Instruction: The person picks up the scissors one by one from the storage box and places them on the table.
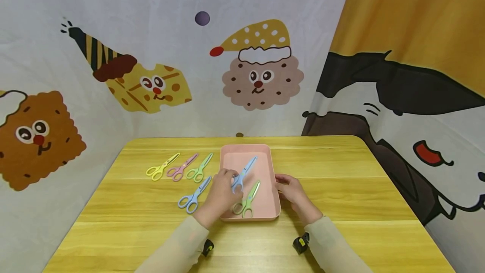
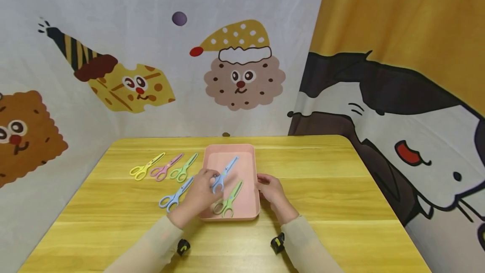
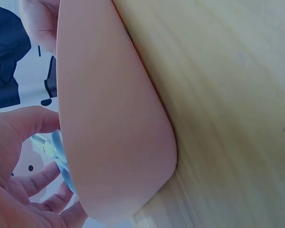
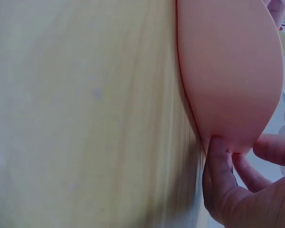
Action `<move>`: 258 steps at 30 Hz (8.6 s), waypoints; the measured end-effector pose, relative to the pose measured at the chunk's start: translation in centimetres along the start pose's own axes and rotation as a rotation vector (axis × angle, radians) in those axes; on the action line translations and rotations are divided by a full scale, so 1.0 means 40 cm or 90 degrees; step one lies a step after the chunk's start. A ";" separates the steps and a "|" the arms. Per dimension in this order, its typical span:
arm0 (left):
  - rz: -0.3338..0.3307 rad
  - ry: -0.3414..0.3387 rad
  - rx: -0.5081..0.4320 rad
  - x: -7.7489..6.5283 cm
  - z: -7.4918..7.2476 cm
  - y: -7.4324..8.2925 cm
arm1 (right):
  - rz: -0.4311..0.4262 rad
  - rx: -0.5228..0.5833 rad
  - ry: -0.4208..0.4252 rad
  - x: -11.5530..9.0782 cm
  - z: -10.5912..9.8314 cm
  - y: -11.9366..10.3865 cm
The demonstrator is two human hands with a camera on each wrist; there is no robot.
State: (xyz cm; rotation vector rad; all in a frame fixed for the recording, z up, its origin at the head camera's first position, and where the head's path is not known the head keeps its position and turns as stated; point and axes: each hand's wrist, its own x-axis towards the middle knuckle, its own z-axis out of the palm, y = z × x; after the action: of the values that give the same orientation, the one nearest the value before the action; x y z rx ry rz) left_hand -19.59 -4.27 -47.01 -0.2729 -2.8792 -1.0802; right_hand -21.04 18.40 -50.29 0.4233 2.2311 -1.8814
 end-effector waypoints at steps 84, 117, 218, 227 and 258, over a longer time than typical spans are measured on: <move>-0.048 0.057 -0.032 -0.025 -0.167 -0.141 | -0.037 -0.027 0.043 -0.001 0.020 -0.002; -0.059 0.078 0.046 -0.051 -0.224 -0.247 | -0.031 -0.026 0.044 -0.002 0.019 -0.001; -0.082 -0.097 0.164 -0.139 -0.333 -0.402 | -0.032 -0.018 0.032 0.000 0.013 -0.002; -0.078 -0.093 0.154 -0.140 -0.333 -0.408 | -0.029 -0.023 0.033 0.005 0.015 -0.001; -0.026 -0.041 0.128 -0.132 -0.318 -0.396 | -0.025 -0.022 0.035 0.006 0.017 0.002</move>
State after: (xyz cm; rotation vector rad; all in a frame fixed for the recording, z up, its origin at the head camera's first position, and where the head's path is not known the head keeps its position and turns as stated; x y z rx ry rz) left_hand -17.46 -25.13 -48.27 -0.2441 -3.0325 -0.7907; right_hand -21.28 17.79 -50.54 0.4340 2.3206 -1.8695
